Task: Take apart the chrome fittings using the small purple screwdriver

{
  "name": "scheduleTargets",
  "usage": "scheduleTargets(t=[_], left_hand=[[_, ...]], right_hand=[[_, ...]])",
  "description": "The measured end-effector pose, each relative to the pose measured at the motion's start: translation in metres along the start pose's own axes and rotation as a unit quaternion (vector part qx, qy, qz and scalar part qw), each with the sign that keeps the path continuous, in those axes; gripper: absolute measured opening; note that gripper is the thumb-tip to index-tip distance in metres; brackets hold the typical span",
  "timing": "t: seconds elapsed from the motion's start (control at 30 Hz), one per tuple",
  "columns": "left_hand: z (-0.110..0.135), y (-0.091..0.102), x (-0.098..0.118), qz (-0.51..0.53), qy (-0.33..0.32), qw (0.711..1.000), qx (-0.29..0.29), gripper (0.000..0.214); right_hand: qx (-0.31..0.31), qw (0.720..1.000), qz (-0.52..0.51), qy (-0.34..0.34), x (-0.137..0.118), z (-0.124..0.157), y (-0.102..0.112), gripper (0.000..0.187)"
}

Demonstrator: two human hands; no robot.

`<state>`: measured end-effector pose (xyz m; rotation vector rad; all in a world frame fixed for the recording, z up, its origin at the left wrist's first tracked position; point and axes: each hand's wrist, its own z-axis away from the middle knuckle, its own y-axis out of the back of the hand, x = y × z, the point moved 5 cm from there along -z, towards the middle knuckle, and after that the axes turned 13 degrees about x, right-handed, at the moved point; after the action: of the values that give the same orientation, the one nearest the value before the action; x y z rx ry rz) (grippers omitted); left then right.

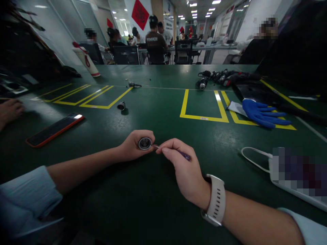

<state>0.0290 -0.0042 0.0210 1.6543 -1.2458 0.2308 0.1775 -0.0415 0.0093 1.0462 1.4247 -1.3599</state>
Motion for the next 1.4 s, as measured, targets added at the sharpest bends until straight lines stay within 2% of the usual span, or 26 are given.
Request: scheduleTargets(t=[0.1, 0.2, 0.4, 0.5, 0.6, 0.83, 0.97, 1.03, 1.17, 1.27, 1.4], left_hand=[[0.001, -0.001, -0.001, -0.022, -0.003, 1.0, -0.001, 0.013], [0.002, -0.002, 0.0, -0.039, -0.003, 0.999, -0.015, 0.012], [0.0, -0.002, 0.004, -0.014, 0.002, 1.0, -0.017, 0.017], [-0.001, -0.001, 0.003, 0.007, 0.005, 1.0, -0.004, 0.019], [0.0, 0.0, 0.002, 0.01, 0.002, 1.0, -0.002, 0.018], [0.003, -0.003, 0.002, -0.076, -0.038, 0.996, -0.025, 0.011], [0.002, -0.002, 0.004, -0.082, -0.056, 0.995, -0.021, 0.011], [0.001, -0.001, 0.004, -0.046, -0.039, 0.998, -0.007, 0.014], [0.0, 0.002, 0.002, 0.011, -0.004, 1.0, 0.013, 0.018], [-0.001, 0.002, 0.001, 0.022, 0.016, 0.999, 0.021, 0.017], [0.0, 0.002, 0.0, 0.028, 0.023, 0.999, 0.02, 0.014]], right_hand=[[0.004, 0.998, 0.052, 0.031, -0.003, 0.003, 0.0, 0.014], [0.002, 0.998, 0.063, 0.024, -0.004, 0.003, -0.001, 0.014], [0.018, 0.994, -0.059, -0.086, 0.005, -0.005, 0.0, 0.015], [0.013, 0.989, -0.1, -0.108, 0.007, -0.007, -0.001, 0.015], [0.019, 0.992, -0.086, -0.092, 0.005, -0.006, -0.001, 0.015], [-0.005, 0.998, 0.056, -0.001, -0.004, 0.003, -0.001, 0.014], [0.014, 0.998, -0.024, -0.053, 0.001, -0.001, 0.0, 0.016], [0.025, 0.994, -0.069, -0.081, 0.003, -0.004, 0.0, 0.016], [0.01, 0.988, -0.108, -0.109, 0.007, -0.006, -0.002, 0.016], [0.007, 0.989, -0.106, -0.103, 0.006, -0.005, -0.002, 0.016], [-0.003, 0.996, -0.072, -0.056, 0.002, -0.002, -0.003, 0.015]])
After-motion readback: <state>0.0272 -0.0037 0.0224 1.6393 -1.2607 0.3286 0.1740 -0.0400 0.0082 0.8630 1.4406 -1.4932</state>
